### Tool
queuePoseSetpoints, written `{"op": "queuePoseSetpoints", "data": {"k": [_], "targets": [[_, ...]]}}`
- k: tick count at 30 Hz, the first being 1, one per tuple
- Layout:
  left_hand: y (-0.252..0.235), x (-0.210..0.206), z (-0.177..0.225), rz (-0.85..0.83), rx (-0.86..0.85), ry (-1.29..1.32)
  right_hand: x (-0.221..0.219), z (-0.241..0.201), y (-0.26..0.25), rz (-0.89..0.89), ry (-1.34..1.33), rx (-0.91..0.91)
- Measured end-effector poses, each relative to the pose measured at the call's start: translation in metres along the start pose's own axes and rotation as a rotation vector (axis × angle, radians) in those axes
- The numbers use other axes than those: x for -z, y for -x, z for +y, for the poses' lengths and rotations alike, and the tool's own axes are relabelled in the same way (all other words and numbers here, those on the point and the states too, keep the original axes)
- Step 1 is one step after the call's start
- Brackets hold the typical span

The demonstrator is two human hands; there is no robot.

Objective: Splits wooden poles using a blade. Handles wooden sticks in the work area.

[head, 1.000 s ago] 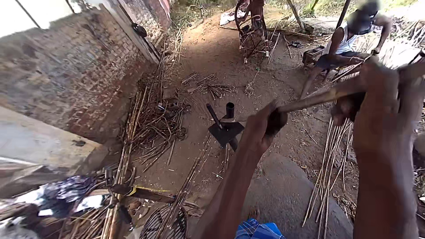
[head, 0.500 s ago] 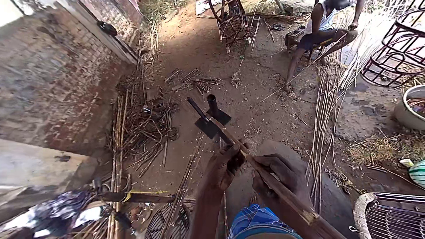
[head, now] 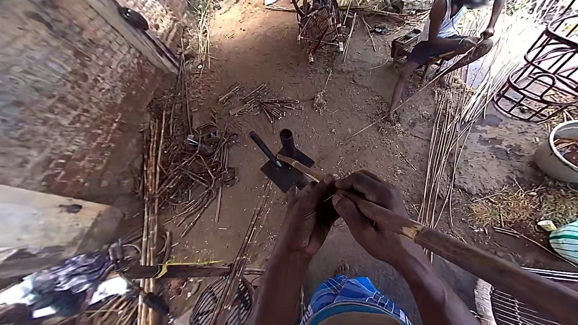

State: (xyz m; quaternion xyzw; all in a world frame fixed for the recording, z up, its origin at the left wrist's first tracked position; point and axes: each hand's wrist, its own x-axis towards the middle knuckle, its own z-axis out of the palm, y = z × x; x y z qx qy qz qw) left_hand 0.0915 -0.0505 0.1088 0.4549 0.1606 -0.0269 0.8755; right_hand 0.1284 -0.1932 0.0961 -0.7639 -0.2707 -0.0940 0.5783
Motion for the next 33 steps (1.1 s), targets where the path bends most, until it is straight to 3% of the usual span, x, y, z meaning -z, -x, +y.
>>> {"op": "queuePoseSetpoints", "data": {"k": [5,8,12,15,18,23,26,31,33], "targets": [[-0.073,-0.026,0.003,0.003,-0.101,0.06,0.02,0.059,-0.077,-0.205,-0.237,0.078],[-0.101,-0.058,0.011,0.171,-0.152,0.078,0.013,0.079,-0.117,-0.108,-0.236,0.178],[-0.112,-0.065,0.012,0.155,-0.143,0.014,0.006,0.098,-0.137,-0.026,-0.307,0.356],[-0.103,-0.052,0.003,0.116,-0.183,0.02,-0.004,0.091,-0.116,-0.014,-0.29,0.334],[-0.072,-0.028,0.0,0.081,-0.133,0.015,0.005,0.058,-0.063,-0.076,-0.14,0.244],[-0.037,-0.01,0.002,0.149,-0.028,-0.046,-0.009,0.02,-0.005,0.188,0.143,0.226],[-0.036,-0.015,0.004,0.141,-0.029,-0.024,-0.02,0.012,-0.01,0.295,0.161,0.164],[-0.056,-0.039,0.012,0.094,-0.081,0.008,-0.007,0.007,-0.041,0.247,-0.051,0.002],[-0.075,-0.055,0.015,0.12,-0.123,0.03,0.003,0.018,-0.07,0.249,-0.105,0.042]]}}
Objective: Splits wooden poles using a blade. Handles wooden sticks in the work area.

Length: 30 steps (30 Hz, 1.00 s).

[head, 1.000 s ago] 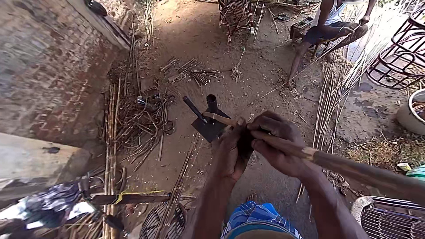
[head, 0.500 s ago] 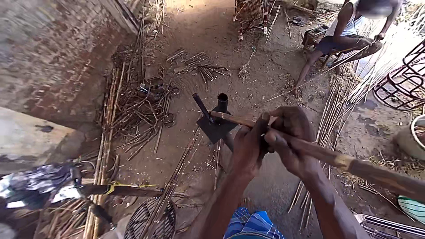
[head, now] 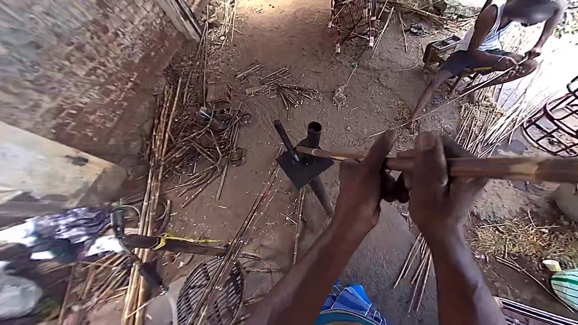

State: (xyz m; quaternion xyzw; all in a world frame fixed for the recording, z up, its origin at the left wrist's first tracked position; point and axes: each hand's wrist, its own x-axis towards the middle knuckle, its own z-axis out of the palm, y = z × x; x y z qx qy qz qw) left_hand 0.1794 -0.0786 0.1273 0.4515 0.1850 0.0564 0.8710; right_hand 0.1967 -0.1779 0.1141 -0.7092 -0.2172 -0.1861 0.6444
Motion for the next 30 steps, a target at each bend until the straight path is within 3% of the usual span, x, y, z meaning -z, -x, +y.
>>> {"op": "queuePoseSetpoints", "data": {"k": [4,6,7,9,12,15,19,24,26,30], "targets": [[-0.064,-0.061,-0.019,0.256,-0.061,-0.067,0.015,0.082,-0.094,-0.097,-0.286,-0.04],[-0.08,-0.072,-0.029,0.358,-0.025,-0.12,0.014,0.104,-0.103,-0.14,-0.411,-0.103],[-0.076,-0.069,-0.026,0.331,-0.031,-0.131,0.012,0.096,-0.1,-0.112,-0.357,-0.054],[-0.046,-0.037,-0.022,0.179,-0.07,-0.086,0.015,0.061,-0.057,-0.126,-0.179,0.084],[0.0,0.037,-0.016,-0.115,0.0,0.006,0.015,0.007,0.039,-0.193,-0.022,0.119],[0.015,0.087,-0.02,-0.077,0.045,-0.051,0.018,-0.023,0.106,-0.108,0.144,0.162],[0.041,0.116,-0.023,-0.043,0.075,-0.193,-0.004,-0.026,0.142,-0.06,0.208,0.224],[0.074,0.082,-0.006,-0.147,0.168,-0.115,-0.003,-0.04,0.111,0.003,0.135,0.021],[0.057,0.06,-0.003,-0.173,0.18,-0.029,0.01,-0.033,0.086,-0.003,0.057,-0.023],[-0.002,-0.003,-0.009,-0.102,0.14,-0.125,0.045,0.015,0.001,0.017,-0.139,-0.255]]}}
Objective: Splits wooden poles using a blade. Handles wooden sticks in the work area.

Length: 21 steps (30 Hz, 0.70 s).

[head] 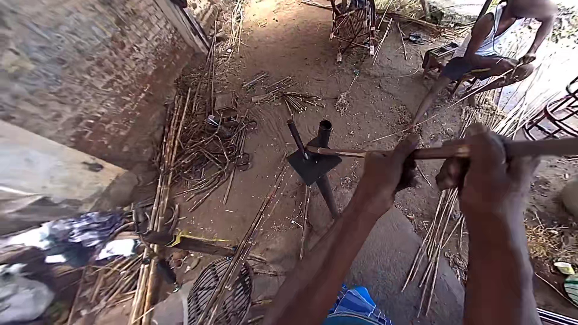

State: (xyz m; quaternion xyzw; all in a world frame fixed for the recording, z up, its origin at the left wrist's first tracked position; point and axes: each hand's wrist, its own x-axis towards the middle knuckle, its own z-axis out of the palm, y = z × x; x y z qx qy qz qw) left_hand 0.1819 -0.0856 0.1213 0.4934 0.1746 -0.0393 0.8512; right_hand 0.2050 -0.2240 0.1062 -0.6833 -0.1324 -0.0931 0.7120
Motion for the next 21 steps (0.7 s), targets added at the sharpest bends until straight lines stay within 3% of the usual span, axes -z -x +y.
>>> {"op": "queuePoseSetpoints", "data": {"k": [3,5,9,13,16,21], "targets": [[-0.053,-0.037,-0.004,0.147,-0.018,-0.024,0.016,0.033,-0.079,0.018,-0.12,-0.134],[-0.049,-0.037,0.002,0.125,-0.017,0.018,0.012,0.022,-0.077,-0.006,-0.068,-0.089],[0.024,0.041,0.005,-0.06,0.054,0.047,-0.009,-0.02,0.064,-0.059,0.142,0.184],[0.054,0.115,-0.012,0.06,0.041,0.011,-0.022,-0.018,0.164,-0.016,0.297,0.346],[0.095,0.123,-0.023,0.012,0.039,-0.083,-0.041,0.004,0.176,-0.073,0.367,0.394],[0.114,0.112,-0.027,-0.002,0.067,0.051,-0.056,0.006,0.168,-0.136,0.357,0.353]]}}
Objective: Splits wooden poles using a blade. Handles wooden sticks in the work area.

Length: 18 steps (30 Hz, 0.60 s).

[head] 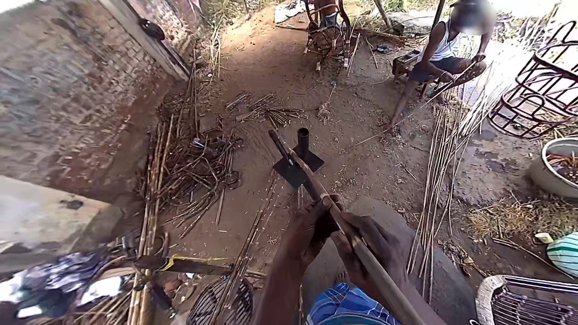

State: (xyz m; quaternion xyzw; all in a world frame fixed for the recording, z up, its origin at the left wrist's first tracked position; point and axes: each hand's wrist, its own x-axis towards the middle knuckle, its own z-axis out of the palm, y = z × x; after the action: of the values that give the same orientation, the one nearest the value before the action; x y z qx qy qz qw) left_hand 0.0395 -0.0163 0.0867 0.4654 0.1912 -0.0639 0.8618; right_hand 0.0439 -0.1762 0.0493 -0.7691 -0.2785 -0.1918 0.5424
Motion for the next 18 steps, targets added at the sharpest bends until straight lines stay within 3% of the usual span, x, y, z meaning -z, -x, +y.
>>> {"op": "queuePoseSetpoints", "data": {"k": [4,11,15,18], "targets": [[-0.005,-0.01,0.003,0.063,-0.039,0.009,-0.009,0.003,-0.018,0.034,0.013,-0.037],[-0.055,-0.05,0.025,0.066,-0.102,0.078,0.004,0.023,-0.091,-0.123,-0.143,-0.097],[-0.093,-0.084,0.03,0.024,-0.203,0.085,0.015,0.066,-0.145,-0.137,-0.362,0.007],[-0.141,-0.124,0.041,0.148,-0.265,0.096,0.019,0.117,-0.207,-0.117,-0.545,0.019]]}}
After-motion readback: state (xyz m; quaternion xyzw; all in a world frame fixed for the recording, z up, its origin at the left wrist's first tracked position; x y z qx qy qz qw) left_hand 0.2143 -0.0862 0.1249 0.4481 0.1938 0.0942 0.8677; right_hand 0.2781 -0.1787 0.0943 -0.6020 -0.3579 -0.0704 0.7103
